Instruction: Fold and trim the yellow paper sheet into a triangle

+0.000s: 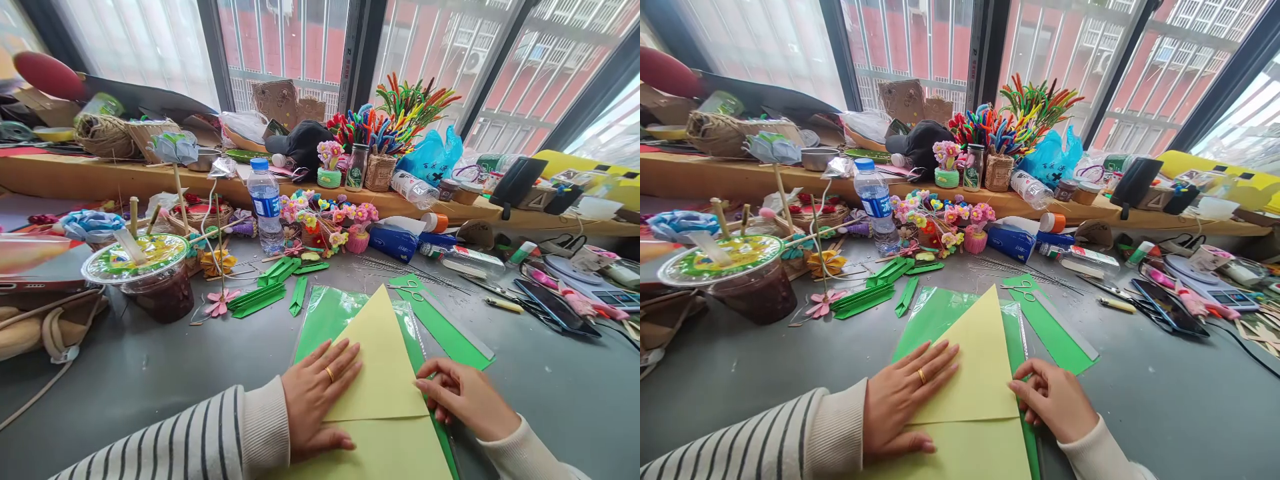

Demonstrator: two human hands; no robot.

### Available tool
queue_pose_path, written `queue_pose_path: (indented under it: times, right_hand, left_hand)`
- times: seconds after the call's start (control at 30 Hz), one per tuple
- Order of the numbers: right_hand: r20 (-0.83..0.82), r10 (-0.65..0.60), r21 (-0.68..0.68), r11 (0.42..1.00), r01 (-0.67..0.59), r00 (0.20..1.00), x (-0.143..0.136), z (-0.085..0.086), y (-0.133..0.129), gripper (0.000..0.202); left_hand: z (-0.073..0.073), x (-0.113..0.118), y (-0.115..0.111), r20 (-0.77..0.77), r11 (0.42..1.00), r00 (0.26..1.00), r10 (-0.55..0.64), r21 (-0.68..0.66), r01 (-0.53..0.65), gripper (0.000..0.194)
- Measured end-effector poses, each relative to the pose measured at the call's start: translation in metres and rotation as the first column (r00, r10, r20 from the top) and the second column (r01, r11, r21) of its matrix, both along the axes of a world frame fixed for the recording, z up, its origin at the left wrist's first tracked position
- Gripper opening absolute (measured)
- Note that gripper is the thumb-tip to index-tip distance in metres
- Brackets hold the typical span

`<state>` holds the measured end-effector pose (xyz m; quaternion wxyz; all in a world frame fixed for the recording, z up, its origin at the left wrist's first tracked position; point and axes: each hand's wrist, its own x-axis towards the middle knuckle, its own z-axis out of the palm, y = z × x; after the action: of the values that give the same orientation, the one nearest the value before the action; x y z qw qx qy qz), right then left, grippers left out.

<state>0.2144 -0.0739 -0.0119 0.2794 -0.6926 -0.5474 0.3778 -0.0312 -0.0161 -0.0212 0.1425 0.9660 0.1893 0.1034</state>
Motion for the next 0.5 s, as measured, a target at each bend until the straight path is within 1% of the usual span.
queue_pose_path:
  times: [0.07, 0.13, 0.17, 0.23, 0.27, 0.33, 0.43, 0.5]
  right_hand:
    - [0.242, 0.025, 0.126, 0.990, -0.057, 0.970, -0.002, 0.009, 0.005, 0.020]
    - [0.422, 0.081, 0.250, 0.947, -0.202, 0.903, -0.012, 0.015, 0.015, 0.018]
    - [0.475, 0.126, 0.296, 0.909, -0.293, 0.871, -0.018, 0.016, 0.021, 0.019]
    - [0.565, 0.207, 0.370, 0.801, -0.470, 0.799, -0.034, 0.011, 0.034, 0.027]
    - [0.597, 0.254, 0.381, 0.745, -0.548, 0.761, -0.041, 0.007, 0.040, 0.030]
    - [0.653, 0.307, 0.368, 0.671, -0.644, 0.693, -0.051, -0.004, 0.052, 0.035]
    - [0.707, 0.389, 0.250, 0.644, -0.723, 0.591, -0.052, -0.018, 0.062, 0.046]
    - [0.715, 0.439, 0.178, 0.638, -0.749, 0.544, -0.046, -0.021, 0.065, 0.051]
  left_hand:
    - [-0.002, 0.000, -0.002, -0.015, 1.000, 1.000, -0.005, 0.013, 0.005, 0.075]
    - [-0.002, 0.000, -0.003, -0.024, 1.000, 1.000, 0.002, 0.026, -0.001, 0.075]
    - [-0.001, 0.000, -0.003, -0.030, 1.000, 1.000, 0.005, 0.031, -0.004, 0.075]
    - [-0.001, -0.001, -0.004, -0.044, 0.999, 0.999, 0.007, 0.036, -0.005, 0.074]
    - [-0.001, -0.001, -0.004, -0.048, 0.999, 0.999, 0.007, 0.040, -0.005, 0.074]
    - [-0.002, 0.000, -0.004, -0.051, 0.999, 0.999, 0.003, 0.052, 0.000, 0.074]
    - [-0.004, 0.000, -0.005, -0.056, 0.997, 0.998, 0.005, 0.083, 0.000, 0.073]
    - [-0.004, 0.000, -0.006, -0.068, 0.995, 0.998, 0.009, 0.103, -0.002, 0.073]
